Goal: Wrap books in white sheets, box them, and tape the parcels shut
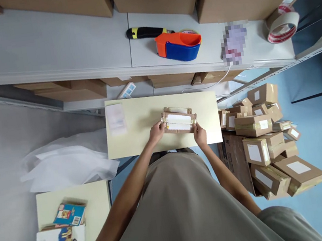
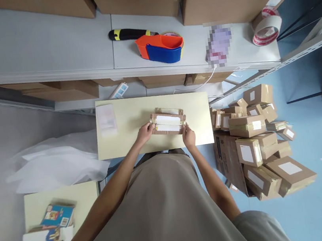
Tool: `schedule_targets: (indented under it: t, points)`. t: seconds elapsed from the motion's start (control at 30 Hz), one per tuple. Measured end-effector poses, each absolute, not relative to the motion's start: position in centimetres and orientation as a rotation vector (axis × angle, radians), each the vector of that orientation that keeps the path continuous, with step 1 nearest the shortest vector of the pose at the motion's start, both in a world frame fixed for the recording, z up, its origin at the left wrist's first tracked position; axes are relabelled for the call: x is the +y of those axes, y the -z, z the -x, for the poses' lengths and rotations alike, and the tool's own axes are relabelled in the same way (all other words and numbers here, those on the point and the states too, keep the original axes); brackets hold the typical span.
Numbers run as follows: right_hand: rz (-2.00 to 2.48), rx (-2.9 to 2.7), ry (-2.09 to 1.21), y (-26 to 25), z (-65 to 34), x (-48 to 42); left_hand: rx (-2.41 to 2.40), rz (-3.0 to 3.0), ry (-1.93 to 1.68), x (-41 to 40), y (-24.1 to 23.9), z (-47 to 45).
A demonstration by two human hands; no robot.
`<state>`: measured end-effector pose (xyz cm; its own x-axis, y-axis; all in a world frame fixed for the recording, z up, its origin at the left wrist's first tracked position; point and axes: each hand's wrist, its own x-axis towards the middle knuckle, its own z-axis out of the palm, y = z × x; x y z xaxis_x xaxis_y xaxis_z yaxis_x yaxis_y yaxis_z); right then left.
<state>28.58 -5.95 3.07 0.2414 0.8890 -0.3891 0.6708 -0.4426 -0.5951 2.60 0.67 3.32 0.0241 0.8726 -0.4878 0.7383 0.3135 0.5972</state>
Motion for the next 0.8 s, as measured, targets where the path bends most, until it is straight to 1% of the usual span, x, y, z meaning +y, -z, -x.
schedule_targets:
  t: [0.13,0.23,0.3,0.43,0.53,0.6,0.67,0.8]
  points:
    - [2.029,-1.450,-1.079,-4.8,-29.4,-5.9,1.696,-1.434,-0.306,-0.1,-4.1,-0.8]
    - [1.874,-1.449,-0.990,-5.9,-29.2,-6.1,1.721,-1.417,-0.495,-1.5,-4.6,1.3]
    - [1.835,-1.473,-0.965,-6.1,-28.7,-6.2,1.747,-1.386,-0.560,-2.6,-4.7,2.6]
    - [1.830,-1.522,-1.112,-4.5,-27.1,-6.3,1.788,-1.261,-0.526,-4.6,-3.7,4.0]
    - [1.926,-1.560,-1.247,-2.8,-26.4,-6.3,1.831,-1.174,-0.420,-5.7,-2.5,4.6]
    - [1.986,-1.587,-1.275,-2.1,-26.4,-6.1,1.845,-1.136,-0.370,-6.1,-1.9,5.1]
    - [2.002,-1.595,-1.264,-1.9,-26.9,-5.5,1.857,-1.093,-0.399,-5.8,-1.7,5.7]
    - [1.961,-1.526,-1.203,-2.2,-27.9,-2.9,1.861,-0.979,-0.607,-3.2,-1.8,6.3]
